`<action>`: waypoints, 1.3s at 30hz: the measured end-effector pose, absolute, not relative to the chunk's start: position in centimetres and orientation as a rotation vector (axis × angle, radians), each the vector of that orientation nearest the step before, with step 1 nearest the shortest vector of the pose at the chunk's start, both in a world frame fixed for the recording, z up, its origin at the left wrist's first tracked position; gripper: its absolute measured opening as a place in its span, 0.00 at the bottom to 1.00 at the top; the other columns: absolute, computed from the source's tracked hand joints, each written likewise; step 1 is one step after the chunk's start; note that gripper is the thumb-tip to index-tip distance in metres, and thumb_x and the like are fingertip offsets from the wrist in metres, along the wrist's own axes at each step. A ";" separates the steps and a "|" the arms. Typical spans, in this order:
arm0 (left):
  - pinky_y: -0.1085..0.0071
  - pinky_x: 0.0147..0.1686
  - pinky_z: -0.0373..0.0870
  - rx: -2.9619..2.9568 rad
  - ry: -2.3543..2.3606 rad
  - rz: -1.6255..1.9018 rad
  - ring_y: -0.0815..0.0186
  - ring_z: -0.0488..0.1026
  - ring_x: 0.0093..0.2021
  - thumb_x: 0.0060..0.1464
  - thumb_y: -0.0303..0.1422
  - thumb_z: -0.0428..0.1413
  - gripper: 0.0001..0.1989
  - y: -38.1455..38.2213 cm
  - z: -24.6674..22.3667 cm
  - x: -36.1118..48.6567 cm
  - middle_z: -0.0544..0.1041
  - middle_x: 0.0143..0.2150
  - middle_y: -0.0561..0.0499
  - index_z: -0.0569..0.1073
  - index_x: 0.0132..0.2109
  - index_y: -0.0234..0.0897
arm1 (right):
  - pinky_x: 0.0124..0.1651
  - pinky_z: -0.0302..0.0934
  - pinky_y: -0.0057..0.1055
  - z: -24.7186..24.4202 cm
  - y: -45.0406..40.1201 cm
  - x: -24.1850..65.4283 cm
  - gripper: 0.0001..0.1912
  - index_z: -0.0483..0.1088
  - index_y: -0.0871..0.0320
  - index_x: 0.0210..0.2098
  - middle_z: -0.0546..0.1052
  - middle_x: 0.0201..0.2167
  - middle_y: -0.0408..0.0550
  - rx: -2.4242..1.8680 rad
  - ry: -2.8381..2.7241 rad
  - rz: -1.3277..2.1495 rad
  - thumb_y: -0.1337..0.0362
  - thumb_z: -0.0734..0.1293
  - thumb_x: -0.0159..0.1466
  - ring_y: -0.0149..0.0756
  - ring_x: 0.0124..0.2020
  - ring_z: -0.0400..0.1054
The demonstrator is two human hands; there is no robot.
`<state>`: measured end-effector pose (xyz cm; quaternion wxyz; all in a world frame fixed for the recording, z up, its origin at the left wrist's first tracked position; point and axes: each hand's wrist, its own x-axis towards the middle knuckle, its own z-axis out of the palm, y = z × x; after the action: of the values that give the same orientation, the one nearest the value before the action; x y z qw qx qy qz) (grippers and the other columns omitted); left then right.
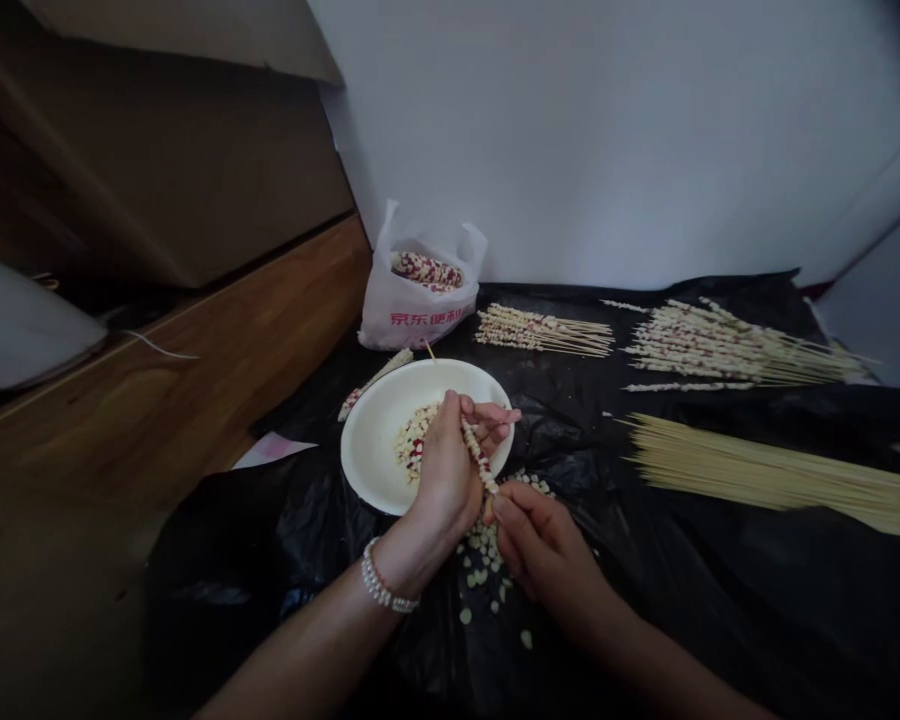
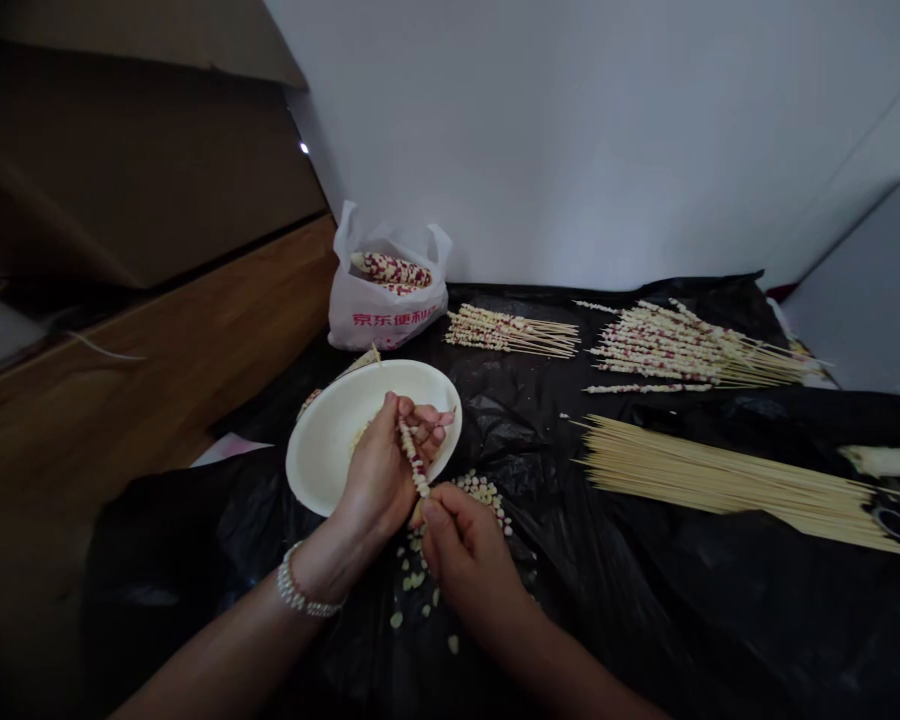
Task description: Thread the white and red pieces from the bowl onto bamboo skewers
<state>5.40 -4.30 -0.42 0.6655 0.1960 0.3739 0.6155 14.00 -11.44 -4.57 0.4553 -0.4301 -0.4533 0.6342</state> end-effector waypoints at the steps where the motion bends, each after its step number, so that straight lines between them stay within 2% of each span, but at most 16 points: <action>1: 0.66 0.45 0.74 0.432 0.843 1.377 0.62 0.80 0.39 0.66 0.38 0.47 0.15 -4.1 -0.4 5.2 0.78 0.28 0.48 0.68 0.33 0.37 | 0.14 0.38 0.24 -4.5 -11.4 14.2 0.17 0.66 0.56 0.30 0.59 0.12 0.30 -1.066 -1.124 1.574 0.49 0.62 0.66 0.24 0.11 0.45; 5: 0.61 0.50 0.72 0.482 0.848 1.348 0.58 0.79 0.47 0.66 0.39 0.46 0.15 -2.5 -0.1 3.0 0.81 0.40 0.40 0.72 0.40 0.34 | 0.15 0.41 0.23 -4.3 -11.0 15.2 0.17 0.66 0.56 0.30 0.58 0.11 0.29 -1.099 -1.105 1.551 0.49 0.62 0.66 0.25 0.12 0.47; 7: 0.61 0.55 0.69 0.657 0.892 1.320 0.59 0.77 0.50 0.64 0.35 0.49 0.11 -1.7 0.1 1.2 0.80 0.44 0.41 0.73 0.41 0.34 | 0.15 0.41 0.23 -4.1 -10.8 15.9 0.16 0.66 0.56 0.32 0.58 0.11 0.29 -1.129 -1.100 1.516 0.50 0.62 0.66 0.25 0.11 0.47; 9: 0.58 0.56 0.67 0.986 0.990 1.268 0.57 0.75 0.53 0.61 0.37 0.53 0.10 -1.1 0.2 -0.6 0.80 0.47 0.42 0.75 0.41 0.35 | 0.15 0.41 0.23 -3.9 -10.5 16.5 0.16 0.67 0.57 0.33 0.58 0.11 0.29 -1.162 -1.123 1.479 0.50 0.63 0.66 0.25 0.11 0.47; 14: 0.59 0.54 0.65 1.834 1.249 0.880 0.55 0.75 0.47 0.59 0.38 0.55 0.11 -1.2 -0.3 -2.9 0.82 0.43 0.46 0.80 0.42 0.41 | 0.15 0.41 0.23 -4.0 -10.3 16.8 0.16 0.69 0.57 0.33 0.59 0.11 0.30 -1.185 -1.158 1.456 0.51 0.63 0.66 0.25 0.12 0.49; 17: 0.60 0.54 0.65 2.028 1.210 0.733 0.53 0.76 0.48 0.56 0.37 0.58 0.11 -1.6 -1.0 -3.0 0.82 0.45 0.46 0.81 0.45 0.44 | 0.14 0.39 0.23 -4.5 -10.4 16.6 0.16 0.69 0.57 0.33 0.58 0.10 0.30 -1.168 -1.138 1.471 0.50 0.63 0.67 0.25 0.11 0.48; 20: 0.58 0.56 0.63 2.126 1.140 0.590 0.50 0.74 0.53 0.50 0.35 0.62 0.18 -1.8 -1.3 -3.3 0.80 0.51 0.45 0.80 0.50 0.46 | 0.14 0.40 0.23 -4.7 -10.4 16.5 0.17 0.69 0.57 0.34 0.58 0.10 0.29 -1.171 -1.134 1.482 0.49 0.63 0.67 0.25 0.10 0.47; 22: 0.58 0.56 0.63 2.155 1.093 0.546 0.50 0.73 0.53 0.47 0.33 0.63 0.21 -1.9 -1.5 -3.3 0.80 0.51 0.46 0.79 0.51 0.47 | 0.14 0.41 0.22 -4.7 -10.4 16.5 0.17 0.69 0.58 0.34 0.58 0.10 0.29 -1.181 -1.145 1.484 0.49 0.63 0.66 0.25 0.11 0.47; 24: 0.59 0.54 0.65 2.192 1.089 0.537 0.52 0.74 0.50 0.47 0.30 0.62 0.21 -1.9 -1.9 -3.2 0.80 0.49 0.46 0.79 0.50 0.46 | 0.15 0.42 0.22 -4.6 -10.4 16.6 0.17 0.69 0.58 0.34 0.59 0.10 0.30 -1.187 -1.158 1.479 0.50 0.63 0.67 0.25 0.11 0.48; 29: 0.64 0.40 0.68 2.305 1.198 0.561 0.58 0.73 0.35 0.53 0.26 0.55 0.09 -1.5 -3.0 -2.7 0.78 0.36 0.47 0.78 0.38 0.42 | 0.14 0.43 0.22 -4.3 -10.4 16.7 0.16 0.70 0.58 0.36 0.61 0.10 0.30 -1.189 -1.138 1.494 0.50 0.63 0.68 0.24 0.10 0.50; 32: 0.67 0.37 0.67 2.259 1.193 0.706 0.60 0.72 0.32 0.57 0.27 0.53 0.08 -1.2 -2.9 -2.6 0.78 0.32 0.49 0.77 0.34 0.41 | 0.13 0.42 0.22 -3.9 -10.5 16.9 0.18 0.70 0.58 0.38 0.64 0.10 0.30 -1.138 -1.083 1.613 0.48 0.64 0.66 0.24 0.09 0.51; 36: 0.73 0.30 0.66 1.904 1.184 0.900 0.64 0.71 0.30 0.57 0.31 0.55 0.07 -1.3 -1.5 -2.5 0.76 0.29 0.50 0.77 0.33 0.39 | 0.16 0.44 0.22 -3.2 -10.6 17.2 0.18 0.72 0.58 0.40 0.70 0.13 0.35 -1.015 -0.970 1.828 0.48 0.68 0.64 0.26 0.12 0.58; 39: 0.81 0.17 0.56 1.368 1.062 0.948 0.73 0.61 0.20 0.57 0.32 0.57 0.07 -1.5 0.0 -2.5 0.68 0.23 0.54 0.74 0.31 0.37 | 0.20 0.47 0.23 -3.0 -10.7 17.5 0.16 0.74 0.58 0.39 0.73 0.17 0.38 -0.924 -0.938 1.910 0.51 0.69 0.64 0.25 0.15 0.58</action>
<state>-2.51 -1.46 -0.04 0.5508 0.5783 0.4489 0.4008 17.46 -10.70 -3.00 0.3994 -0.3653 -0.3705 0.7548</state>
